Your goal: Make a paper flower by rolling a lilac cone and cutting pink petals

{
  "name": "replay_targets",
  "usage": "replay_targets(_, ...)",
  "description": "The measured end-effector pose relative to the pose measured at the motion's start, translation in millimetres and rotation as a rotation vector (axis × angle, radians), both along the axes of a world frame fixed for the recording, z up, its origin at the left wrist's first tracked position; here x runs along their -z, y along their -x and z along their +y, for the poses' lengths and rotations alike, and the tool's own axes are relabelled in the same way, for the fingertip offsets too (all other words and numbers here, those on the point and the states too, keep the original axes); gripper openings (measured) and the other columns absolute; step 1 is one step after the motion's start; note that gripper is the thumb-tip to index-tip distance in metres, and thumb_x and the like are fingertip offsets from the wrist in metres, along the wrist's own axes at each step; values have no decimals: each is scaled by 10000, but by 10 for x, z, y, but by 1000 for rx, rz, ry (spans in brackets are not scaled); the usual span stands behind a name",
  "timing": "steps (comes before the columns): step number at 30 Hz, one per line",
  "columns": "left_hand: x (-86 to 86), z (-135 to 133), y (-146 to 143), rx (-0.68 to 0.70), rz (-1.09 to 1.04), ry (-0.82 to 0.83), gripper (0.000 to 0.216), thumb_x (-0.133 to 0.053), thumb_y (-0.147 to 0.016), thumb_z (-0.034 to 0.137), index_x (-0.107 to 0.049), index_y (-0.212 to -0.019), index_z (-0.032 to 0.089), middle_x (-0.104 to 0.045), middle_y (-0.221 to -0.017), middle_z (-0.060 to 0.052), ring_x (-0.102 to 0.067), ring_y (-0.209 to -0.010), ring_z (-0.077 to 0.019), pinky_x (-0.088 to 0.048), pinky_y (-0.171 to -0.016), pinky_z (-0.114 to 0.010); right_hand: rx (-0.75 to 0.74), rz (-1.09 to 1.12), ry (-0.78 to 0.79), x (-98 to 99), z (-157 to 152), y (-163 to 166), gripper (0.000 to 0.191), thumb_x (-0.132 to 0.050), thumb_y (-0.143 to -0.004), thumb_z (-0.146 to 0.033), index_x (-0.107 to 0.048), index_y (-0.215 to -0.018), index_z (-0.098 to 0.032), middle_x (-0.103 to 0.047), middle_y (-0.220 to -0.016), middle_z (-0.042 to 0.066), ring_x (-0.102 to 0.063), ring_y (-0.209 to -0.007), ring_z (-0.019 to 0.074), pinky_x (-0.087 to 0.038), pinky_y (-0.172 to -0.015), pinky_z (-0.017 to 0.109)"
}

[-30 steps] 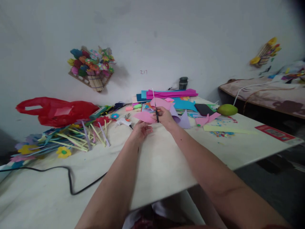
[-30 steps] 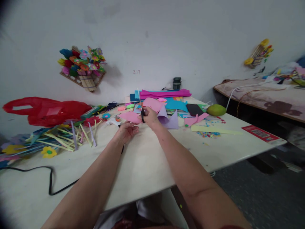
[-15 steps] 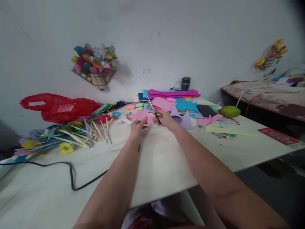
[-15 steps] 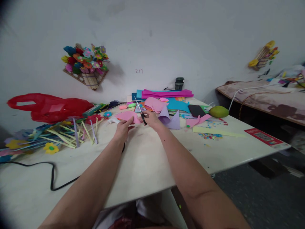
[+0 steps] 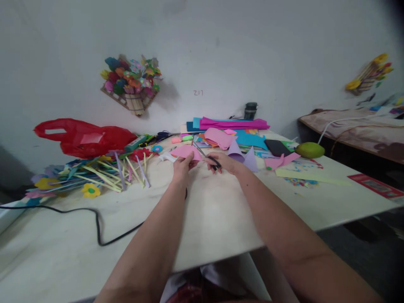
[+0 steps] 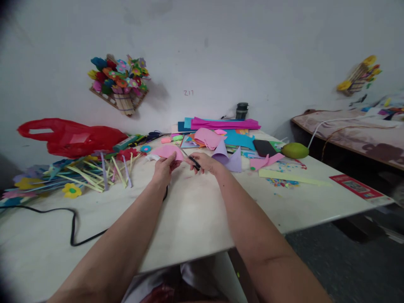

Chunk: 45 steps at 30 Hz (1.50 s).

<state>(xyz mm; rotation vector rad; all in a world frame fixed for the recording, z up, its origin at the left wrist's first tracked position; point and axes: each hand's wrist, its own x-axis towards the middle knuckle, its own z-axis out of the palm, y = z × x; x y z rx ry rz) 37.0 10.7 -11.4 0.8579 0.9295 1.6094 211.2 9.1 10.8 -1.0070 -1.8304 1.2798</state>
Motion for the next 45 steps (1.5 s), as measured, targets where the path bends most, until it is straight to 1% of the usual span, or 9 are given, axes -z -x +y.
replay_targets(5, 21, 7, 19, 37, -26, 3, 438, -894, -471, 396, -639, -723, 145, -648, -687, -15, -618, -623, -113, -503, -590, -220, 15, -16, -13, 21, 22, 1, 147, -566, -830, -312, -547, -789, -171, -625, -625, -12, -539, -435, 75, -328, -318, 156)
replay_targets(8, 27, 8, 25, 76, -44, 15, 422, -889, -498, 381, -643, -747, 146, -661, -715, -22, -621, -638, -110, -511, -598, -218, 2, -32, -20, 28, 33, -9, 154, -585, -819, -317, -547, -784, -172, -632, -636, -10, -530, -435, 69, -331, -320, 149)
replay_targets(13, 21, 6, 19, 116, -89, 26, 368, -872, -561, 331, -658, -787, 136, -672, -710, -19, -624, -601, -97, -532, -612, -217, -14, -40, 0, 24, 31, -16, 121, -582, -813, -280, -545, -770, -173, -634, -639, -8, -522, -435, 63, -329, -320, 141)
replay_targets(17, 11, 10, 12, 115, -129, 54, 309, -857, -594, 279, -650, -774, 136, -675, -679, -18, -633, -577, -101, -549, -605, -221, -8, -38, 22, 18, 31, 0, 64, -534, -815, -228, -552, -781, -177, -619, -619, -14, -509, -420, 71, -319, -313, 158)
replay_targets(24, -20, 0, -5, 106, -178, 55, 226, -818, -641, 205, -651, -776, 135, -685, -658, -12, -630, -542, -98, -553, -586, -212, 34, -32, 38, 13, 18, 37, 71, -479, -796, -163, -548, -791, -178, -546, -535, -45, -480, -377, 74, -288, -305, 167)
replay_targets(29, -42, -8, -14, 91, -194, 61, 193, -805, -663, 179, -649, -766, 134, -681, -636, -9, -626, -525, -97, -551, -583, -210, 35, -30, 38, 0, -9, 66, 57, -483, -792, -175, -539, -783, -181, -496, -474, -70, -432, -336, 71, -283, -305, 174)
replay_targets(36, -23, 0, 2, 94, -200, 34, 211, -805, -672, 190, -648, -794, 121, -686, -652, -15, -630, -527, -97, -555, -573, -211, 22, -30, 46, -23, -34, 82, 100, -438, -805, -195, -485, -717, -193, -472, -442, -67, -381, -317, 68, -246, -293, 177)
replay_targets(40, -21, 6, 8, 82, -199, 29, 217, -807, -669, 194, -645, -799, 128, -683, -652, -7, -630, -532, -94, -549, -583, -212, 7, -44, 5, -2, -19, 89, 96, -465, -796, -217, -475, -702, -196, -467, -442, -64, -393, -331, 71, -236, -297, 180)
replay_targets(45, -10, 21, 27, 75, -186, 17, 223, -805, -667, 218, -652, -808, 137, -681, -662, 1, -633, -552, -95, -544, -625, -224, -16, -19, -27, 3, -28, 108, 140, -568, -762, -278, -473, -697, -198, -458, -487, -73, -418, -374, 63, -209, -317, 175)
